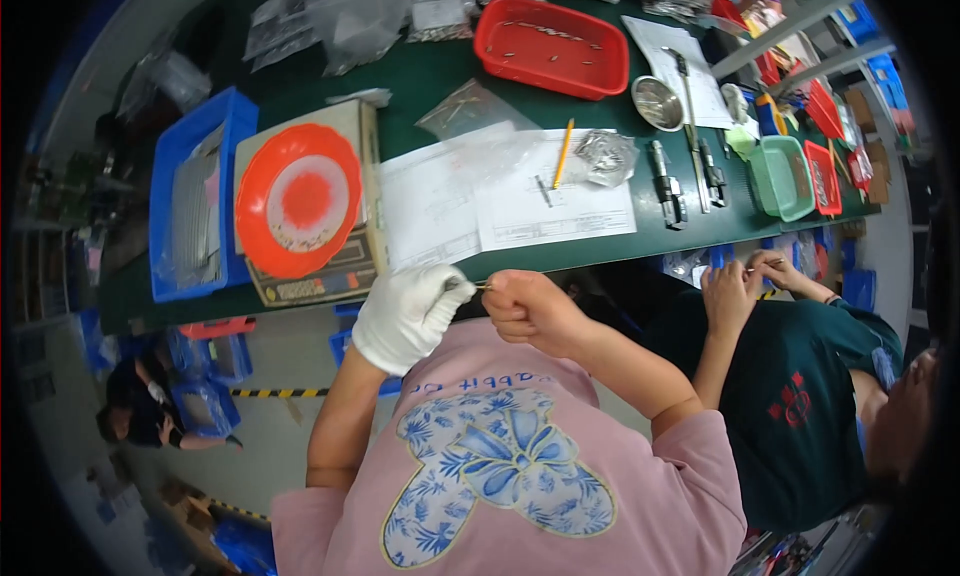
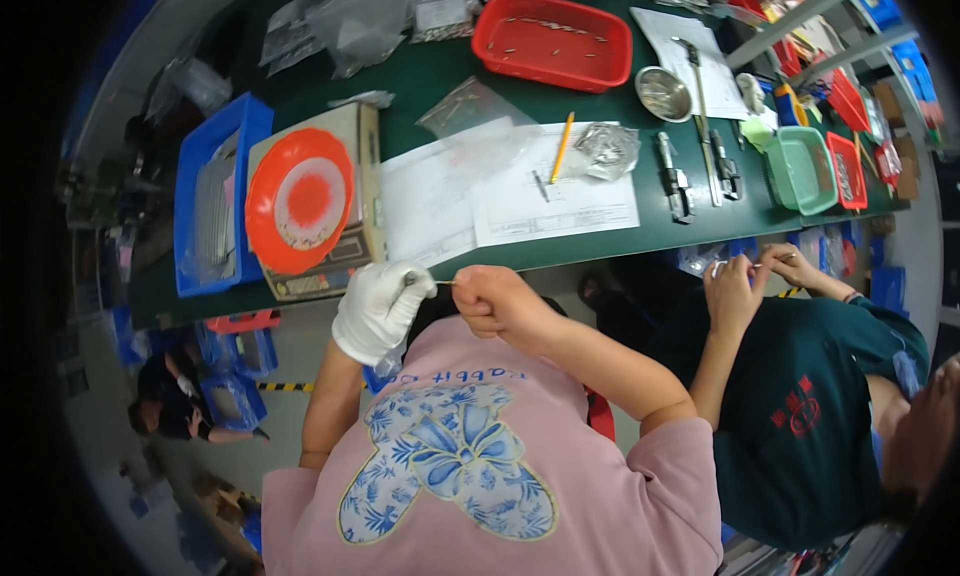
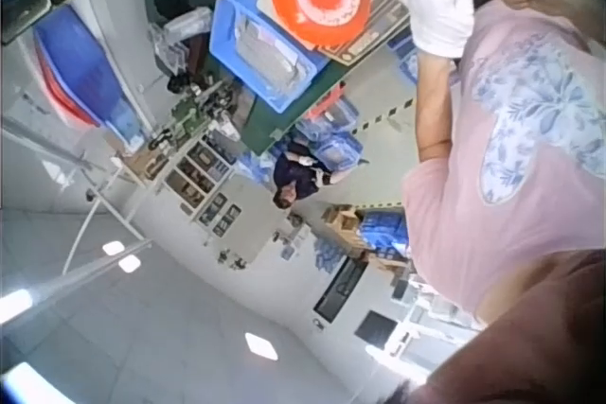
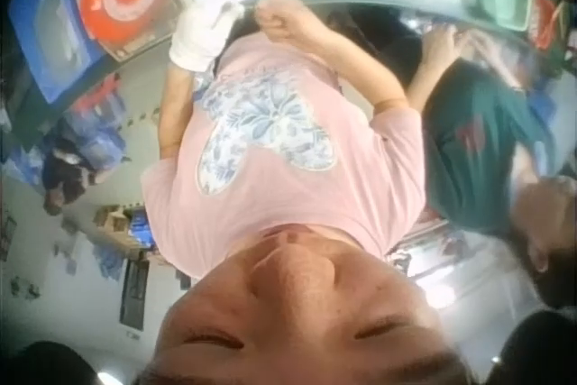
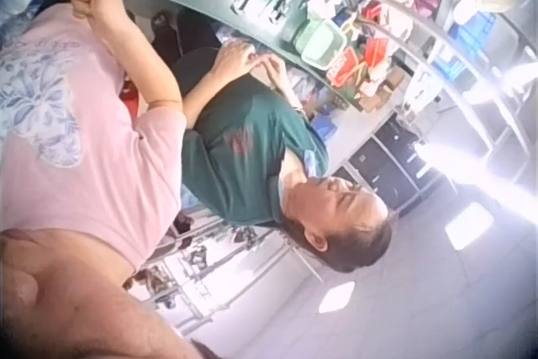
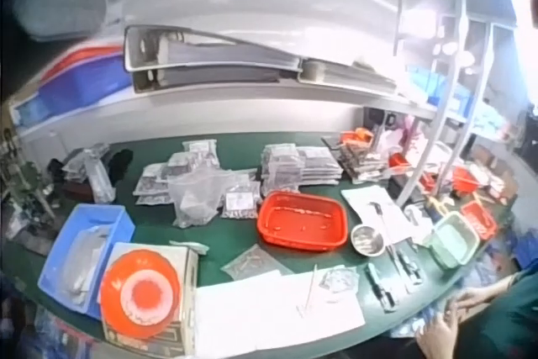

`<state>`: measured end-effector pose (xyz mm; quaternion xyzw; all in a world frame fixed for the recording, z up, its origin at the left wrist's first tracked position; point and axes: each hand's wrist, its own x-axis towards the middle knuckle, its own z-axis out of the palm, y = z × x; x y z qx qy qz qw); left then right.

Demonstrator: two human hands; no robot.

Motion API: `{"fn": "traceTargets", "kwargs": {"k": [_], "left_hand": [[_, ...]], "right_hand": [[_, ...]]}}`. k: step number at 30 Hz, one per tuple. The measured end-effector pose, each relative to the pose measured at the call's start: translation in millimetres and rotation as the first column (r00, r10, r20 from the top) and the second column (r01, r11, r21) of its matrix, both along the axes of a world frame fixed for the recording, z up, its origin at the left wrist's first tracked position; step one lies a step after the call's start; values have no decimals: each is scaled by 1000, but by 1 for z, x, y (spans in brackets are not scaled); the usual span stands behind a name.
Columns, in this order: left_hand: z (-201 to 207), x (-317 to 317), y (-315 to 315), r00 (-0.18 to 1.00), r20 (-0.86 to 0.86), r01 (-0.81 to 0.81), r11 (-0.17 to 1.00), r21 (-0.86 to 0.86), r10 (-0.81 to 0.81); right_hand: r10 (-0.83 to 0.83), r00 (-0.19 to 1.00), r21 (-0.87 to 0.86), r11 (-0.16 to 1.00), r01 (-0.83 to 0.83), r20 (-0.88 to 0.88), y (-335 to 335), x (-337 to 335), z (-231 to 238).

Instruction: Using tweezers to inspect and assemble small electronic components at a workshop station.

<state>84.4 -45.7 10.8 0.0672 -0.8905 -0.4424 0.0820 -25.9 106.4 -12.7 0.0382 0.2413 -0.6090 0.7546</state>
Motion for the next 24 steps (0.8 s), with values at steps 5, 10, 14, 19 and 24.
{"fn": "traceTargets", "kwargs": {"k": [5,10,14,19,24], "left_hand": [[6,2,12,858,500,-474,555,684,118],[-1,2,13,855,493,-494,545,678,163],[-3,-1,17,871,455,-472,580,664,188],[-4,0,18,868,451,-482,567,668,208],[-7,0,20,873,445,-473,573,669,201]], "right_hand": [[-283,-289,-282,958,-48,-914,-3,-4,2],[-104,-254,-108,994,1,-962,1,-7,9],[-199,-263,-229,969,89,-944,2,0,-7],[-204,-271,-236,967,95,-941,1,-2,-4],[-180,-158,-209,959,190,-971,0,4,-10]]}}
